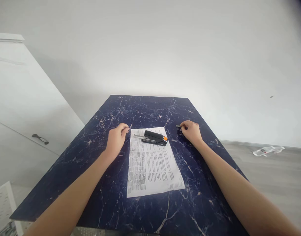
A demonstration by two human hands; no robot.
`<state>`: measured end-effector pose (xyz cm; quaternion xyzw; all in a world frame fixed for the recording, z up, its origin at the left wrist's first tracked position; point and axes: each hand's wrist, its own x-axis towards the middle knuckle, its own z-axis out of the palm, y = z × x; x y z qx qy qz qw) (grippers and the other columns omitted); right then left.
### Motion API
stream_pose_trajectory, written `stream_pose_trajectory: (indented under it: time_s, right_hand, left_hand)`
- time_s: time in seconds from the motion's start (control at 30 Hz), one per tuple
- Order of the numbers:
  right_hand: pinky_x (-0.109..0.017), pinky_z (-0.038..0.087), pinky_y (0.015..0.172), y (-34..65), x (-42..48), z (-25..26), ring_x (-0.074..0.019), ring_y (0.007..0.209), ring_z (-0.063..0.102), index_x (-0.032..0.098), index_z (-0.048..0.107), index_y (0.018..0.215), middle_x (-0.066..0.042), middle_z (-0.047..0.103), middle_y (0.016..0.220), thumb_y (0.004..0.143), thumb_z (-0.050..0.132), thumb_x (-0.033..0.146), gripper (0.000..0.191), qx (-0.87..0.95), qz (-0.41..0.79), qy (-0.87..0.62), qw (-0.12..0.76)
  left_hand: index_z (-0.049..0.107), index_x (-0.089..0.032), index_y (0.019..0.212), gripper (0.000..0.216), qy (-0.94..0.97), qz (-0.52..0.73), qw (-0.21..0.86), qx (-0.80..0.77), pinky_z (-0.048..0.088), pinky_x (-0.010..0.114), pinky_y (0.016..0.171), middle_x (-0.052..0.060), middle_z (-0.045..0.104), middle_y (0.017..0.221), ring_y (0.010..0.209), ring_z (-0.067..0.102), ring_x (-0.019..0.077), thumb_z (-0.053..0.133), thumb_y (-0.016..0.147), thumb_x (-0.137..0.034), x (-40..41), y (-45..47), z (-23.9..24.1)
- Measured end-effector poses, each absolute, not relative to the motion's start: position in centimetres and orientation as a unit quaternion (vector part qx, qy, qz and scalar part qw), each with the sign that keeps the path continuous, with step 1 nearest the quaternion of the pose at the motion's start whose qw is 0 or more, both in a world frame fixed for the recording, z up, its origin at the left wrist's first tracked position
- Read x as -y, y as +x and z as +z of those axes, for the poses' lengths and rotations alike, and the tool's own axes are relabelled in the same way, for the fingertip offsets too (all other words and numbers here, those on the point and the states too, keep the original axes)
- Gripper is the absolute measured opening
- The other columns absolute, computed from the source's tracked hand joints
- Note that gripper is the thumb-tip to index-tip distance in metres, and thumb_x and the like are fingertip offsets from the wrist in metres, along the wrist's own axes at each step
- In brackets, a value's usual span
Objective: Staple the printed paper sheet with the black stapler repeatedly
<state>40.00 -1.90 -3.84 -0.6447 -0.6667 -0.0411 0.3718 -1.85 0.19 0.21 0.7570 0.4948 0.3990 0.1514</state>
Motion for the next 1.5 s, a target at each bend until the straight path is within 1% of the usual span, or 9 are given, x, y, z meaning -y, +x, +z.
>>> stream_pose_trajectory:
  time_s: [0.1,0.2,0.27,0.43,0.6,0.77,0.93,1.3,1.5]
  right_hand:
    - [-0.035,0.053,0.080,39.9,2.0,-3.7,-0.0222,0.076,0.068,0.021,0.074,0.078,-0.006,0.076,0.090,0.079,0.052,0.014,0.023,0.668,-0.046,-0.643,0.372]
    - [-0.035,0.052,0.079,39.7,2.1,-3.6,-0.0222,0.075,0.068,0.021,0.073,0.078,-0.006,0.076,0.089,0.079,0.051,0.013,0.023,0.673,-0.049,-0.640,0.367]
    - [-0.035,0.052,0.080,39.6,2.1,-3.5,-0.0224,0.077,0.068,0.020,0.072,0.077,-0.006,0.076,0.089,0.078,0.051,0.012,0.023,0.678,-0.049,-0.638,0.362]
    - [-0.036,0.052,0.085,39.5,2.0,-3.5,-0.0230,0.080,0.069,0.021,0.073,0.077,-0.007,0.076,0.092,0.078,0.051,0.012,0.024,0.687,-0.046,-0.633,0.355]
    - [-0.038,0.052,0.086,39.6,1.8,-3.7,-0.0241,0.082,0.068,0.020,0.074,0.079,-0.008,0.076,0.092,0.077,0.052,0.012,0.024,0.686,-0.044,-0.636,0.350]
    - [-0.038,0.051,0.085,39.6,1.8,-3.7,-0.0238,0.081,0.067,0.020,0.073,0.078,-0.007,0.075,0.094,0.077,0.052,0.010,0.023,0.690,-0.047,-0.635,0.346]
    - [-0.036,0.051,0.082,39.4,1.9,-3.5,-0.0234,0.079,0.066,0.021,0.073,0.080,-0.006,0.074,0.088,0.080,0.053,0.011,0.022,0.692,-0.040,-0.627,0.357]
    - [-0.037,0.051,0.083,39.4,1.9,-3.6,-0.0236,0.081,0.067,0.020,0.073,0.081,-0.006,0.073,0.089,0.081,0.053,0.011,0.023,0.698,-0.042,-0.622,0.352]
    - [-0.036,0.050,0.084,39.4,1.9,-3.6,-0.0236,0.083,0.067,0.021,0.073,0.081,-0.006,0.073,0.092,0.081,0.054,0.010,0.022,0.700,-0.041,-0.626,0.341]
  left_hand:
    - [0.077,-0.025,0.103,0.017,0.757,0.425,0.204,-0.453,0.056,0.036,0.086,0.004,0.080,0.098,0.089,0.076,0.0242,0.064,0.096,-0.035,1.1,-0.5,0.0]
    - [0.079,-0.026,0.107,0.021,0.752,0.449,0.222,-0.428,0.057,0.039,0.091,0.006,0.080,0.106,0.093,0.075,0.0260,0.075,0.089,-0.037,1.5,0.4,-0.1]
    - [0.079,-0.026,0.105,0.023,0.760,0.448,0.225,-0.413,0.057,0.041,0.092,0.006,0.080,0.103,0.091,0.075,0.0260,0.080,0.085,-0.037,1.3,0.7,-0.2]
    - [0.082,-0.028,0.090,0.009,0.802,0.402,0.237,-0.372,0.056,0.043,0.097,0.004,0.080,0.097,0.093,0.075,0.0258,0.081,0.085,-0.035,0.4,0.9,-0.6]
    - [0.083,-0.026,0.090,0.010,0.807,0.390,0.244,-0.370,0.058,0.041,0.091,0.005,0.081,0.095,0.089,0.075,0.0251,0.084,0.082,-0.034,-0.1,0.9,-0.7]
    - [0.084,-0.025,0.090,0.015,0.804,0.381,0.252,-0.379,0.059,0.038,0.079,0.005,0.081,0.091,0.080,0.073,0.0232,0.086,0.079,-0.034,-0.5,0.9,-0.9]
    - [0.084,-0.024,0.089,0.017,0.791,0.362,0.294,-0.396,0.059,0.036,0.074,0.005,0.081,0.089,0.077,0.071,0.0220,0.089,0.075,-0.032,-1.1,0.7,-1.1]
    - [0.083,-0.024,0.091,0.019,0.795,0.338,0.306,-0.400,0.060,0.036,0.076,0.005,0.081,0.090,0.078,0.073,0.0216,0.089,0.074,-0.031,-1.3,0.6,-1.1]
    - [0.082,-0.024,0.083,0.012,0.785,0.358,0.315,-0.395,0.060,0.035,0.072,0.005,0.080,0.085,0.076,0.073,0.0218,0.084,0.079,-0.036,-1.2,0.6,-1.0]
